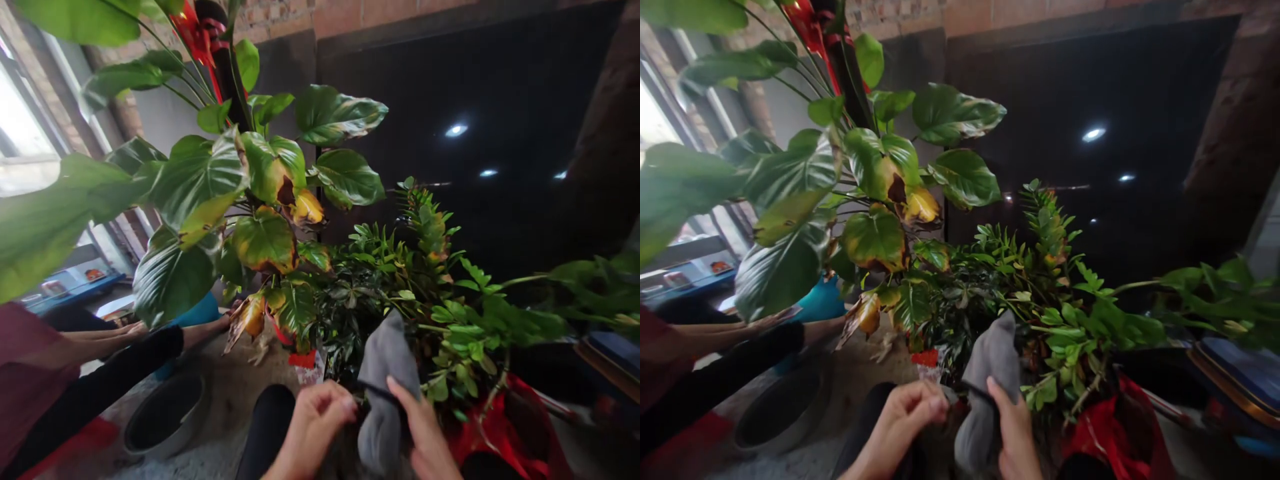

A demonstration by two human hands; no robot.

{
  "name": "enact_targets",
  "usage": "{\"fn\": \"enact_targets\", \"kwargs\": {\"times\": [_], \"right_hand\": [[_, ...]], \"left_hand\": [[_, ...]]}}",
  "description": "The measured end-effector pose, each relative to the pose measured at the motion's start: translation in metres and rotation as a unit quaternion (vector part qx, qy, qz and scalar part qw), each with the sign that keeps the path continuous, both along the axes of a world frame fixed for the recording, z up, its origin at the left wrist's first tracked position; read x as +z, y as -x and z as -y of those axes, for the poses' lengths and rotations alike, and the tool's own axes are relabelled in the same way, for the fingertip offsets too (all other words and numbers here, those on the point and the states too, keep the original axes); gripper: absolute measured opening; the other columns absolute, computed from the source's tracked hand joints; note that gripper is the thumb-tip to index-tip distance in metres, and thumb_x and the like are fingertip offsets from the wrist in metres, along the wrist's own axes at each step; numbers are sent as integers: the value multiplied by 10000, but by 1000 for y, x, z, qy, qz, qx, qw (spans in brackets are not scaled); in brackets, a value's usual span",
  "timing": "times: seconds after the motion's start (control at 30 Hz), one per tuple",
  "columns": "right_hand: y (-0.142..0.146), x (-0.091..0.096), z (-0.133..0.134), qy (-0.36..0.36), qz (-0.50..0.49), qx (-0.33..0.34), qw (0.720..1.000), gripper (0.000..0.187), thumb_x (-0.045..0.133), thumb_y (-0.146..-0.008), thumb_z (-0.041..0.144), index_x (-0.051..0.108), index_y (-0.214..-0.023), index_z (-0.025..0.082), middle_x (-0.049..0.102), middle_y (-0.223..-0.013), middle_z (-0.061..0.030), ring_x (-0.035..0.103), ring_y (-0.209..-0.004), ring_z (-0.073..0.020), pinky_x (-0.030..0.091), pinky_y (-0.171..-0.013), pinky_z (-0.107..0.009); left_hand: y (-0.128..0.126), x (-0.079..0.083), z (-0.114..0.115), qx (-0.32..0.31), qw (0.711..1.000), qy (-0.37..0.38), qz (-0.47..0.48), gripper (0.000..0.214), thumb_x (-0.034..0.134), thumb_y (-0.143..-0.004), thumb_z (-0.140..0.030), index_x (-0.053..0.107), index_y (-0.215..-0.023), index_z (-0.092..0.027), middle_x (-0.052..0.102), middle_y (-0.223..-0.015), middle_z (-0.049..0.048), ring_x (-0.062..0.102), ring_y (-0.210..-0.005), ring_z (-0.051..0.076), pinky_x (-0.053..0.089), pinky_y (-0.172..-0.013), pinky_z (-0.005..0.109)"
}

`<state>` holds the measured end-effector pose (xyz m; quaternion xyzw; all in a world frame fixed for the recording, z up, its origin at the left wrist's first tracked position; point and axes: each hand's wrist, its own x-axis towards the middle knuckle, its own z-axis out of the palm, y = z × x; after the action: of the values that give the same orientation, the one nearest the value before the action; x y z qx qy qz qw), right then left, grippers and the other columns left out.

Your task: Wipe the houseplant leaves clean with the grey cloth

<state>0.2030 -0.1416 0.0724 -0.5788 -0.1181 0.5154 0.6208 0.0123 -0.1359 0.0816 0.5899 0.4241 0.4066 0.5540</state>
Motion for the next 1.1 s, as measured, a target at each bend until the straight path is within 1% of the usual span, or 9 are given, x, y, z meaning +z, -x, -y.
{"fn": "enact_targets", "kwargs": {"times": [0.07, 0.13, 0.33, 0.47, 0.57, 0.7, 0.83, 0.93, 1.1], "right_hand": [[8, -8, 20, 23, -21, 85, 996, 476, 832, -394, 488, 720, -715, 155, 748, -723, -110, 697, -871, -368, 556, -761, -423], [8, 4, 27, 6, -25, 86, 996, 507, 843, -413, 477, 736, -785, 149, 759, -783, -106, 697, -886, -354, 553, -774, -413], [-8, 75, -22, -151, 48, -151, 976, 540, 829, -397, 398, 702, -868, 167, 760, -842, -75, 686, -872, -298, 555, -737, -375], [12, 46, -21, -71, -23, -66, 995, 467, 837, -347, 382, 709, -746, 175, 756, -758, -74, 693, -833, -323, 564, -712, -398], [35, 17, 11, -13, -59, 74, 995, 392, 845, -385, 435, 711, -656, 185, 738, -675, -84, 700, -789, -344, 565, -709, -415], [41, 38, 25, -66, -36, 124, 989, 461, 845, -455, 451, 730, -806, 174, 744, -713, -70, 701, -784, -317, 548, -736, -399], [26, 72, -13, -158, 66, 80, 982, 514, 854, -422, 416, 715, -853, 173, 755, -794, -67, 684, -801, -293, 529, -738, -375], [29, 58, -28, -123, 93, 53, 987, 470, 833, -404, 414, 712, -792, 180, 751, -749, -61, 676, -786, -296, 523, -734, -382], [56, 31, 7, -47, 57, 183, 980, 458, 800, -460, 368, 729, -864, 165, 758, -800, -76, 678, -803, -293, 522, -740, -381]], "left_hand": [[14, -12, -28, 75, 993, -37, -82, 511, 603, -711, -624, 566, -444, -191, 593, -543, 46, 550, -629, 198, 421, -655, 309], [32, -25, -51, 157, 970, -79, -166, 518, 545, -712, -616, 539, -380, -219, 590, -514, 62, 559, -652, 232, 412, -696, 332], [42, -52, -89, 193, 974, -52, -103, 157, 664, -635, -370, 749, -643, -238, 734, -904, 112, 581, -1061, 341, 394, -952, 399], [28, -65, -100, 168, 986, 3, -4, 166, 771, -518, -239, 767, -683, -219, 685, -1116, 138, 409, -1300, 384, 305, -1070, 442], [29, -74, -104, 152, 977, 102, 109, 299, 806, -506, -297, 769, -781, -184, 655, -1165, 149, 516, -1182, 380, 423, -947, 452], [35, -81, -107, 107, 937, 184, 278, 357, 801, -585, -336, 744, -894, -166, 710, -834, 90, 642, -874, 264, 479, -822, 387], [32, -79, -108, 45, 915, 214, 338, 343, 807, -624, -286, 727, -928, -147, 712, -800, 72, 643, -761, 209, 486, -786, 356], [29, -76, -108, 23, 907, 220, 360, 347, 807, -640, -258, 729, -962, -157, 713, -842, 65, 639, -741, 186, 486, -760, 329], [41, -85, -105, 35, 902, 243, 356, 307, 797, -655, -245, 738, -942, -153, 718, -804, 50, 653, -812, 204, 472, -838, 322]]}}
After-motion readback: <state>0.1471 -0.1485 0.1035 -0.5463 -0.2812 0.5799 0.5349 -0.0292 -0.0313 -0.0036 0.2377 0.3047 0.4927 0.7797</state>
